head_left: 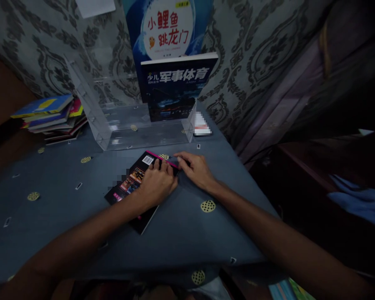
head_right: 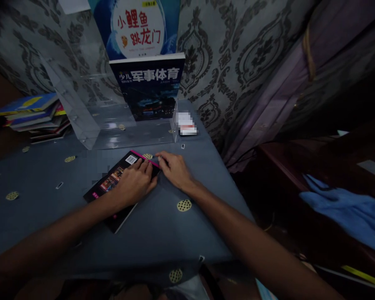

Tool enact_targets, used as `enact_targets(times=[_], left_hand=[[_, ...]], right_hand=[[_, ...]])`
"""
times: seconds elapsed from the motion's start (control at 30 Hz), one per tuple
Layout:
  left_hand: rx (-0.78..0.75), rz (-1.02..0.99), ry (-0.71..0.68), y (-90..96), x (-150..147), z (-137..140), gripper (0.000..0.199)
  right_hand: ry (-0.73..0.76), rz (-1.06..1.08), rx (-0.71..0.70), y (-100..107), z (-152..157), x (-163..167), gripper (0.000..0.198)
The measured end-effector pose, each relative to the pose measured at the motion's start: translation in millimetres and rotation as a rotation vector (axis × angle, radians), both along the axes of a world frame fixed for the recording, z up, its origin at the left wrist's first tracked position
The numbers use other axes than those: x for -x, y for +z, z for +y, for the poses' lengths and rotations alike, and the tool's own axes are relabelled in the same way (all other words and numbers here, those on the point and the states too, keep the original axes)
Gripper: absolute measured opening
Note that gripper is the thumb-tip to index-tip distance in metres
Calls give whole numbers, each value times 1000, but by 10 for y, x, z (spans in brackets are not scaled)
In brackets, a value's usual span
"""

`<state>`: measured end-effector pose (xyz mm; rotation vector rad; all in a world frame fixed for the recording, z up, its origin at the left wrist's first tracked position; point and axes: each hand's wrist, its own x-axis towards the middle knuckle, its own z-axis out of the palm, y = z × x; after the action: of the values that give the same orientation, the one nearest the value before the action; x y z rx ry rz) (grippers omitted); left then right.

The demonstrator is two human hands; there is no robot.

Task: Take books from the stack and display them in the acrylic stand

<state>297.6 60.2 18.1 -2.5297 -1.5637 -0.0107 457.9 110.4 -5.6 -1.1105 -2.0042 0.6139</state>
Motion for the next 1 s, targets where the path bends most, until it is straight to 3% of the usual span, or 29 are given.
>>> enact_targets(times=[0.13,0.5,0.77,1.0], left_hand=[[-1,1,-12,9,33,-3,44],[55,-73,-42,103,204,41,38],[-33,-81,43,20,271,190,41],[-42,-59,61,61,382,323,40]], right_hand=[[-2,-54,-21,-6,-8,2,31],[-112,-290,-282,-59,-125,45,31],[35,-205,-231,-91,-55,100,29],[108,-186,-187,-130,121,127,33]])
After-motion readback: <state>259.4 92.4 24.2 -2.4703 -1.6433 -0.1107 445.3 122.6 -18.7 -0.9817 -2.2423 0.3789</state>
